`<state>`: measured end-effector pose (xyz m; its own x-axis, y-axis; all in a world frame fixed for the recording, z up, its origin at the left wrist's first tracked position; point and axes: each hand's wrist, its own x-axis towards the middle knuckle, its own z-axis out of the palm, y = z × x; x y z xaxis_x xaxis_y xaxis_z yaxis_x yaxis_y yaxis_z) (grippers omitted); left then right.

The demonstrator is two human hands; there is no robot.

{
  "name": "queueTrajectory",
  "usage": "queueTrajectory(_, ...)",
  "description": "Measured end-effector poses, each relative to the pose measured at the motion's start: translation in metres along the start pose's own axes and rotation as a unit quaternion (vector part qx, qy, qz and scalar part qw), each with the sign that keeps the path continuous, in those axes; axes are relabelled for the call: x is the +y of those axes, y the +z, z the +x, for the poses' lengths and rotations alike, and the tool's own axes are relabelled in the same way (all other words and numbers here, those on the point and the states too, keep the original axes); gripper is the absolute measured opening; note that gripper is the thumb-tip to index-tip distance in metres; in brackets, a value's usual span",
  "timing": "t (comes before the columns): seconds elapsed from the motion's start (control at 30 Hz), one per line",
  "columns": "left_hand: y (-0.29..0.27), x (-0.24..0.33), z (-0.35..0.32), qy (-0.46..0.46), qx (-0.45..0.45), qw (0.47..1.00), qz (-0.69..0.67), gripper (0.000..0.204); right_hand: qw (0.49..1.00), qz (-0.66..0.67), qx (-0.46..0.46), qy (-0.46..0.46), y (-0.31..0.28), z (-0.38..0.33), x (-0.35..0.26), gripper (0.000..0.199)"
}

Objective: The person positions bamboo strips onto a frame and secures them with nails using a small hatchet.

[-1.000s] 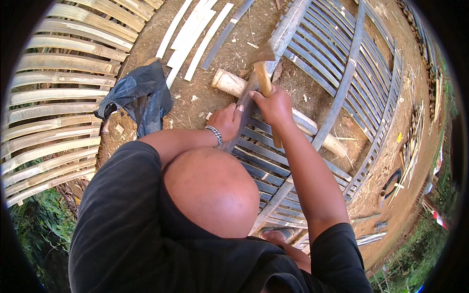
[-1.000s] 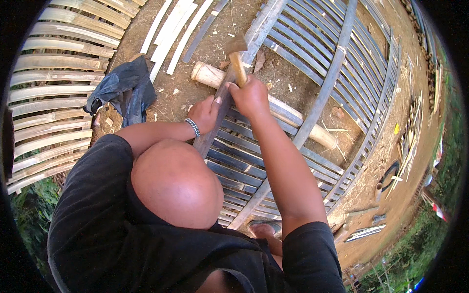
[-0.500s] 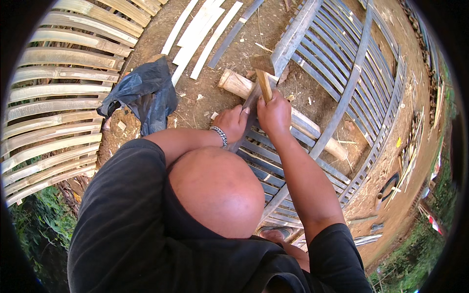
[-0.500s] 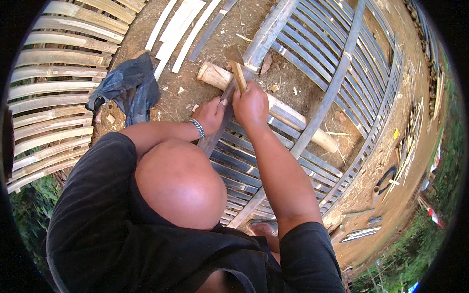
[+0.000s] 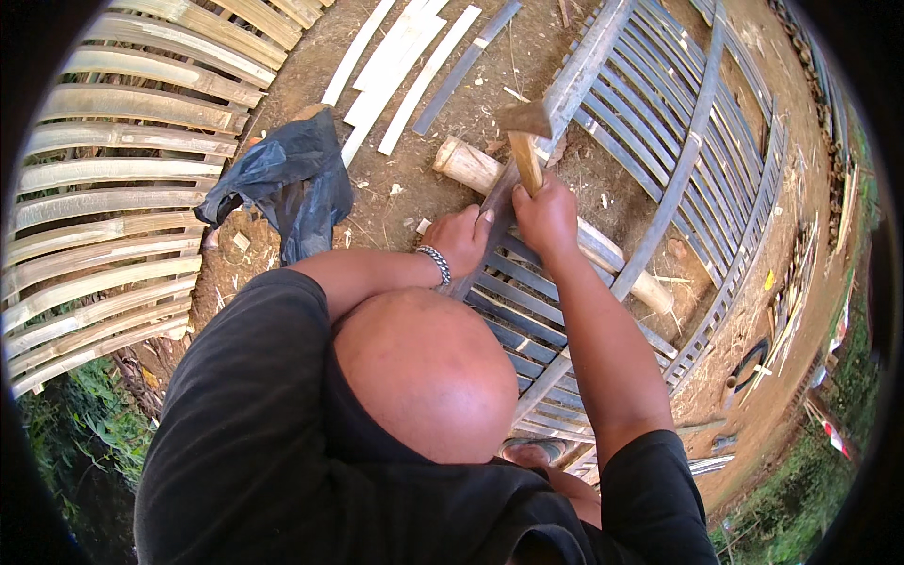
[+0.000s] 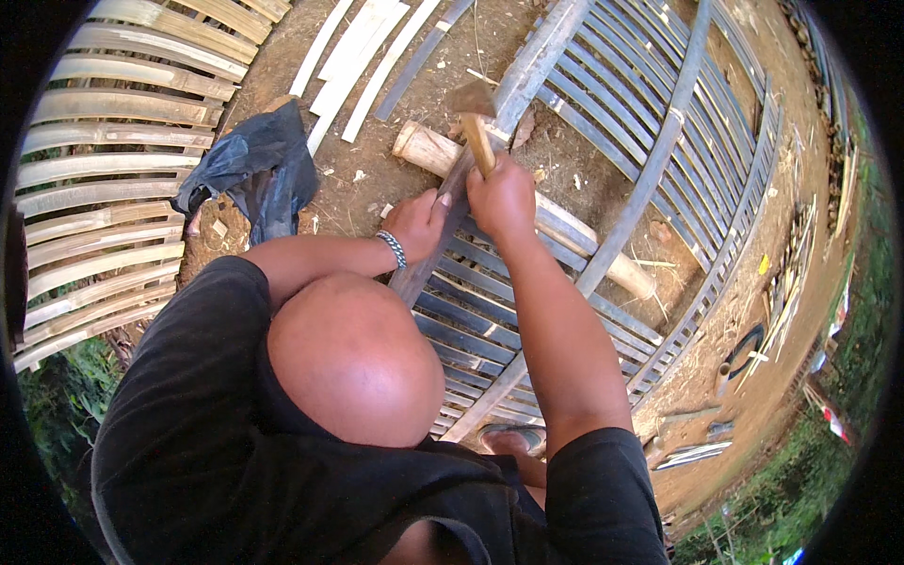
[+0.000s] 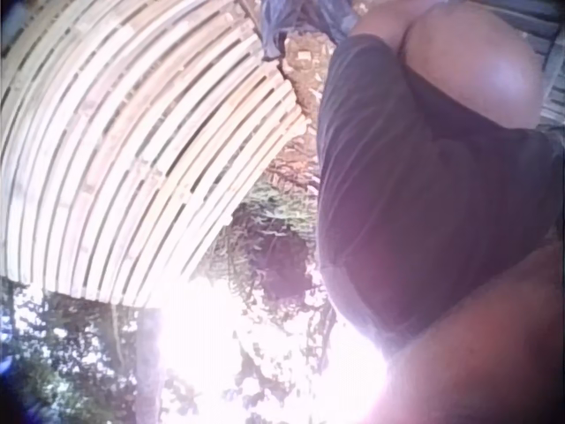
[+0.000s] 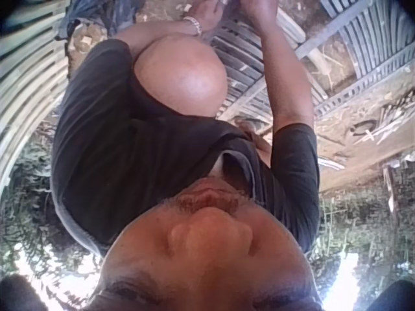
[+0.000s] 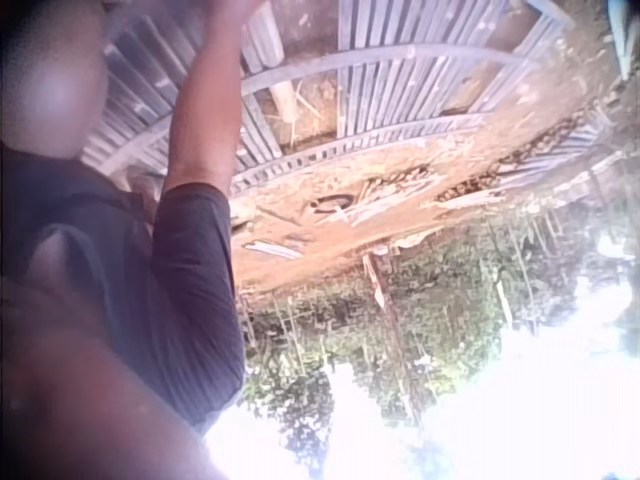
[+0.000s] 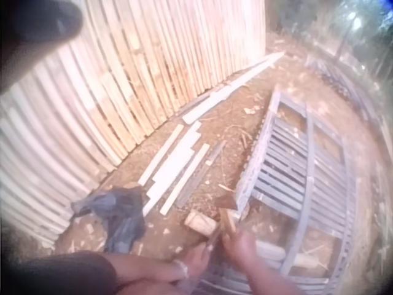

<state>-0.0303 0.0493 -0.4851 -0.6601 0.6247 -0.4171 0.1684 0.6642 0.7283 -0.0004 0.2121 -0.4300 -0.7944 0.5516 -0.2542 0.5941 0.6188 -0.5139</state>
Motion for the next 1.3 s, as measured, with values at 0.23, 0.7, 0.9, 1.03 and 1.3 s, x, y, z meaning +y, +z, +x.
queueTrajectory(0.23,0.0,0.003,0.009,-0.016,0.004,1.0,0.005,0.047,0.995,-0.092,-0.017,-0.045,0.003,-0.011,-0.004,0.022)
queueTrajectory(0.7,-0.002,-0.001,0.009,0.003,0.009,1.0,-0.002,0.048,1.0,-0.029,0.005,-0.001,-0.001,-0.008,-0.006,0.026)
queueTrajectory(0.9,0.0,-0.005,0.008,0.011,0.013,1.0,-0.006,0.049,0.978,-0.14,-0.014,-0.155,-0.002,-0.01,0.0,0.015)
queueTrajectory(1.03,-0.003,-0.001,0.004,0.021,0.009,1.0,-0.007,0.048,0.999,0.013,-0.036,-0.014,-0.005,0.003,0.009,0.014)
queueTrajectory(1.3,-0.004,-0.003,0.009,0.034,0.022,0.999,-0.014,0.045,0.989,0.087,0.032,0.113,0.012,-0.012,0.0,0.025)
